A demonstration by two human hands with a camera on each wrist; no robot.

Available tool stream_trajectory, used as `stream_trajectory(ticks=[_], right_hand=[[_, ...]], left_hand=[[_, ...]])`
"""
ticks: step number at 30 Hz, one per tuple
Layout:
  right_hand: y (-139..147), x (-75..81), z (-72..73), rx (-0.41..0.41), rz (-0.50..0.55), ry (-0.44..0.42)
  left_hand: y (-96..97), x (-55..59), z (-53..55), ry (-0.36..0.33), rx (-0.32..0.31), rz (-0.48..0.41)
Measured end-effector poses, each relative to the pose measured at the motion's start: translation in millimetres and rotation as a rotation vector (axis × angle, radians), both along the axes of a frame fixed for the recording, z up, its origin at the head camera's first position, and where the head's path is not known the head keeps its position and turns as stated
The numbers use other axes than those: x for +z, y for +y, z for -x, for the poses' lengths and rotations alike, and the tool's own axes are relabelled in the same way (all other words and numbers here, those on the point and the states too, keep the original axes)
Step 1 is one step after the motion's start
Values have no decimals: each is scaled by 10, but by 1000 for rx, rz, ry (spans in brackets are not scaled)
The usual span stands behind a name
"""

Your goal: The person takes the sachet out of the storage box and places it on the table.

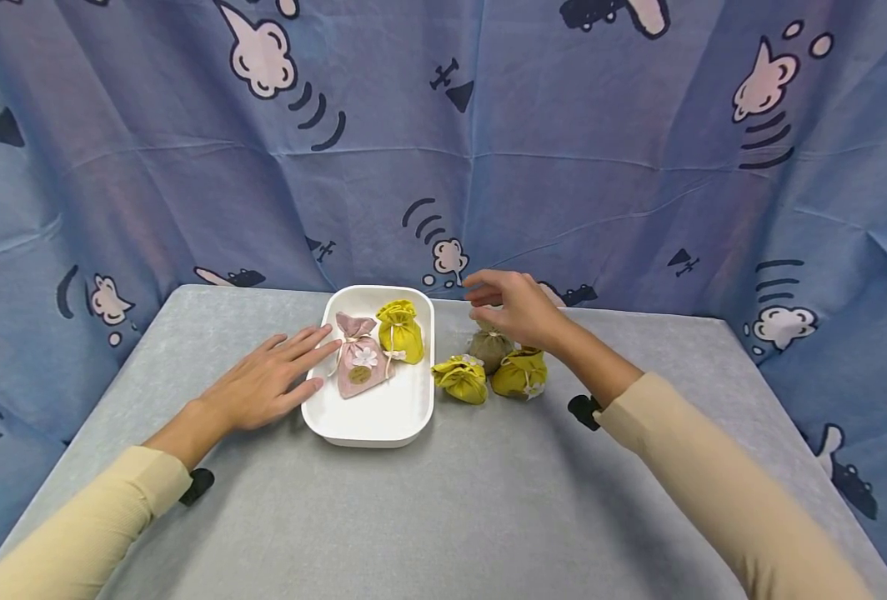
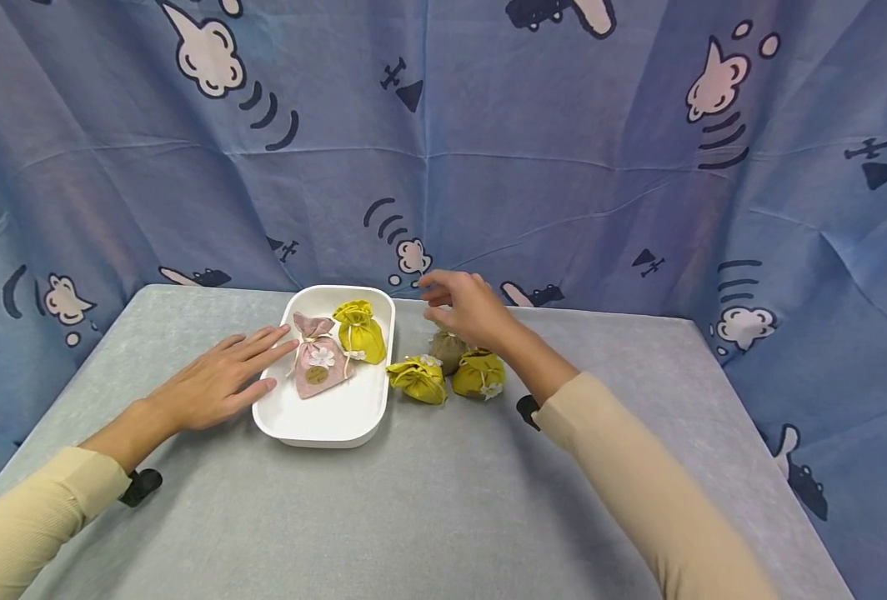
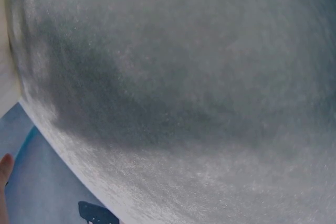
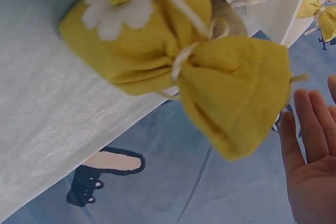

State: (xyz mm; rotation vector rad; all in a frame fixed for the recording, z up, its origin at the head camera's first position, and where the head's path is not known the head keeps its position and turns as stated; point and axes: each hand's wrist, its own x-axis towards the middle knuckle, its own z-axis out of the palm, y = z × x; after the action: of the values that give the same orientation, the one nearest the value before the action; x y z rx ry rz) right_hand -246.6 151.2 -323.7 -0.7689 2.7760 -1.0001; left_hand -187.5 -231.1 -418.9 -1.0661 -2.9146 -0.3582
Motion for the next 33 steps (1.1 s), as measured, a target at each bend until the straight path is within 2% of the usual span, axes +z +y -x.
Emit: stream_trajectory(ticks=[13,19,27,33], right_hand=[[-257,-26,4,49,74,-9],[-384,-55,13,63,107,-39],[-543,-103,23,68,116,-97],[-645,-121,52,74,112,-104]], left_hand=[[-4,0,3,-4,2,3],[-7,-10,10,4,-7,-4],[-11,-16,15,3,-12,-14],[-12,-7,18,-1,-10,-10]])
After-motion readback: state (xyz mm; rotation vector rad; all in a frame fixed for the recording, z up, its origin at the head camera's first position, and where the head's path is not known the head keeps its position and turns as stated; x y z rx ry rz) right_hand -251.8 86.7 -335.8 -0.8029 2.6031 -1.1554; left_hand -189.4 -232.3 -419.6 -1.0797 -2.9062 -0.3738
